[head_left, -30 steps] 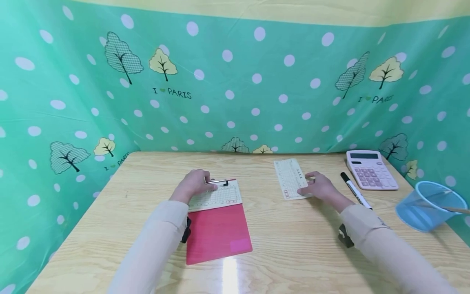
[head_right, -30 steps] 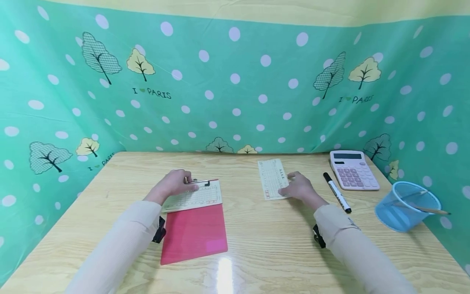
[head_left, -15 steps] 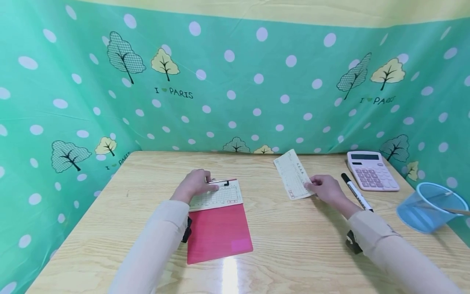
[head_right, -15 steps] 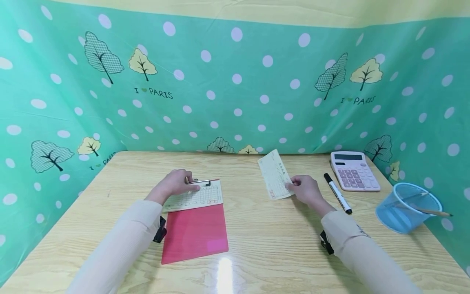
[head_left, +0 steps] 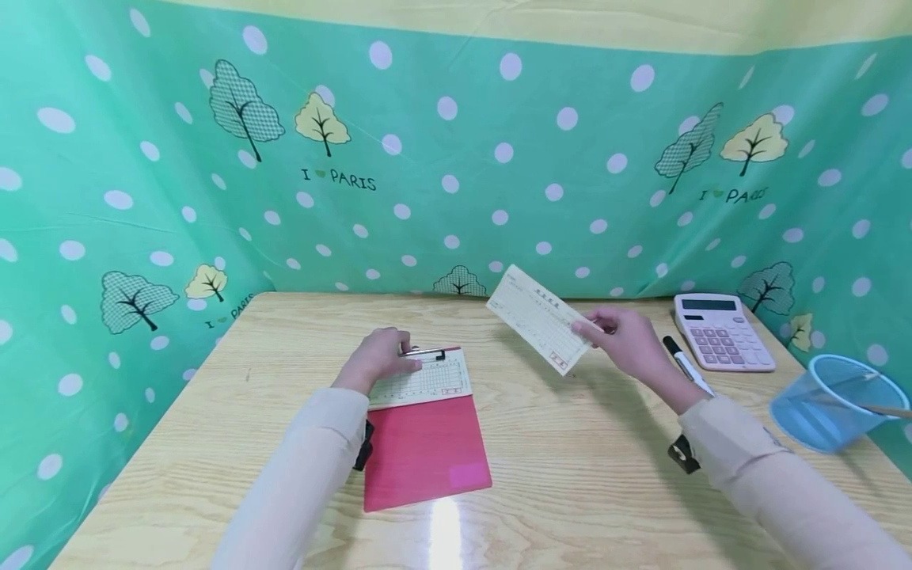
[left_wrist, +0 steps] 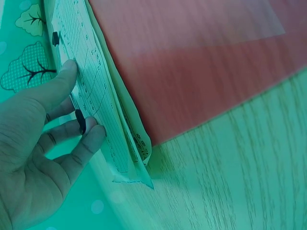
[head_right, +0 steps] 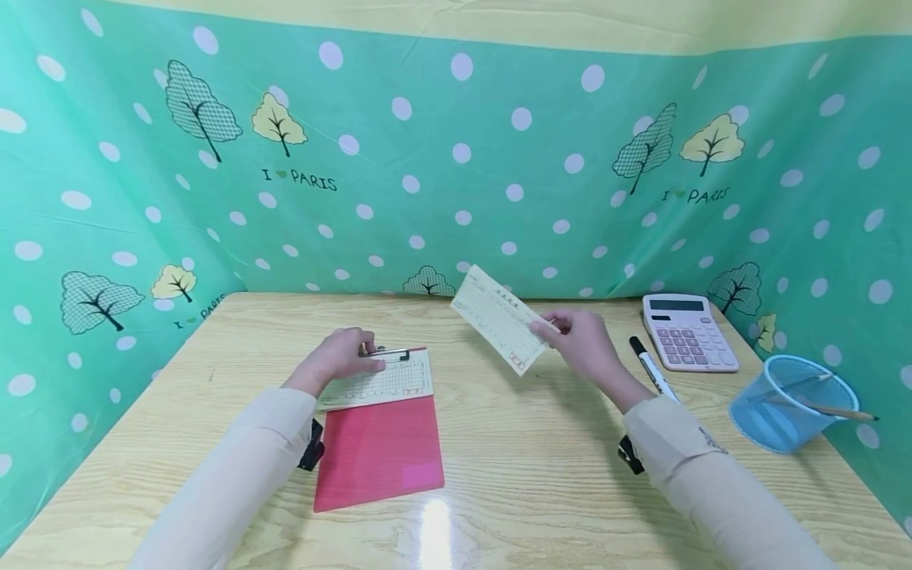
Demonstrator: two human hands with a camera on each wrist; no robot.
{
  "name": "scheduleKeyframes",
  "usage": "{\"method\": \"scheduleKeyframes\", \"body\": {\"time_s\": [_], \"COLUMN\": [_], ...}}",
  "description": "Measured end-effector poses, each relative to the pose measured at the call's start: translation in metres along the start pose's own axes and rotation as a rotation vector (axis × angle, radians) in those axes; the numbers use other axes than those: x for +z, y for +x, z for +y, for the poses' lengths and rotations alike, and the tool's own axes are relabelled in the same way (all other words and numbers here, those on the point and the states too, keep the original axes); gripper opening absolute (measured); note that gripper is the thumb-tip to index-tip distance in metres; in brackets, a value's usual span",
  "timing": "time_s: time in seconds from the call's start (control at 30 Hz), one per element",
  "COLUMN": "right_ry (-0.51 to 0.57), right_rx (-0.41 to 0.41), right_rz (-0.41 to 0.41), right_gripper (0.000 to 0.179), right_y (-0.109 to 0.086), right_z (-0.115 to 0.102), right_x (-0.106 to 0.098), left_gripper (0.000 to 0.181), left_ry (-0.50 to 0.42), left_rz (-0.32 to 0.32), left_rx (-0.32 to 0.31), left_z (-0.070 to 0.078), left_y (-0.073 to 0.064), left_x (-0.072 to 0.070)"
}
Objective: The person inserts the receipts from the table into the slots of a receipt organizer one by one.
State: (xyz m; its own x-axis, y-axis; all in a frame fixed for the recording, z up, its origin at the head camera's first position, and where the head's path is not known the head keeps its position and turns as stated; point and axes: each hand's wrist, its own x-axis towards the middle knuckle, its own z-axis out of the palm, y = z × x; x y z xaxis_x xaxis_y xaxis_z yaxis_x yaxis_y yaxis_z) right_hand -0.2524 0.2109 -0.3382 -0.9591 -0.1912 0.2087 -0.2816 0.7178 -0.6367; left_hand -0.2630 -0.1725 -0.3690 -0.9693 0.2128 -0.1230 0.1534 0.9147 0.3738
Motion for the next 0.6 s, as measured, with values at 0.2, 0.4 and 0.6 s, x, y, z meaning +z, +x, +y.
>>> {"method": "scheduleKeyframes", "body": {"time_s": [0.2, 0.4, 0.6], "right_ry": [0.097, 0.166, 0.193], "right_rx": [-0.04, -0.09, -0.113], "right_rz": [-0.14, -0.365, -0.608], "right_gripper": [0.025, 0.017, 0.015], "right_y": [0.007, 0.011, 0.016], "right_z": [-0.033, -0.053, -0.062], "right_x": [0.006, 0.02, 0.041], "left_gripper": [0.027, 0.027, 0.026], "left_ry": [-0.007, -0.003, 0.024], "left_rz": [0.007, 0.006, 0.014], "left_rx": [0.016, 0.023, 0.025], "left_z": [-0.003, -0.003, 0.0], "left_y": [0.0, -0.001, -0.001], "left_x": [0.0, -0.001, 0.0]}}
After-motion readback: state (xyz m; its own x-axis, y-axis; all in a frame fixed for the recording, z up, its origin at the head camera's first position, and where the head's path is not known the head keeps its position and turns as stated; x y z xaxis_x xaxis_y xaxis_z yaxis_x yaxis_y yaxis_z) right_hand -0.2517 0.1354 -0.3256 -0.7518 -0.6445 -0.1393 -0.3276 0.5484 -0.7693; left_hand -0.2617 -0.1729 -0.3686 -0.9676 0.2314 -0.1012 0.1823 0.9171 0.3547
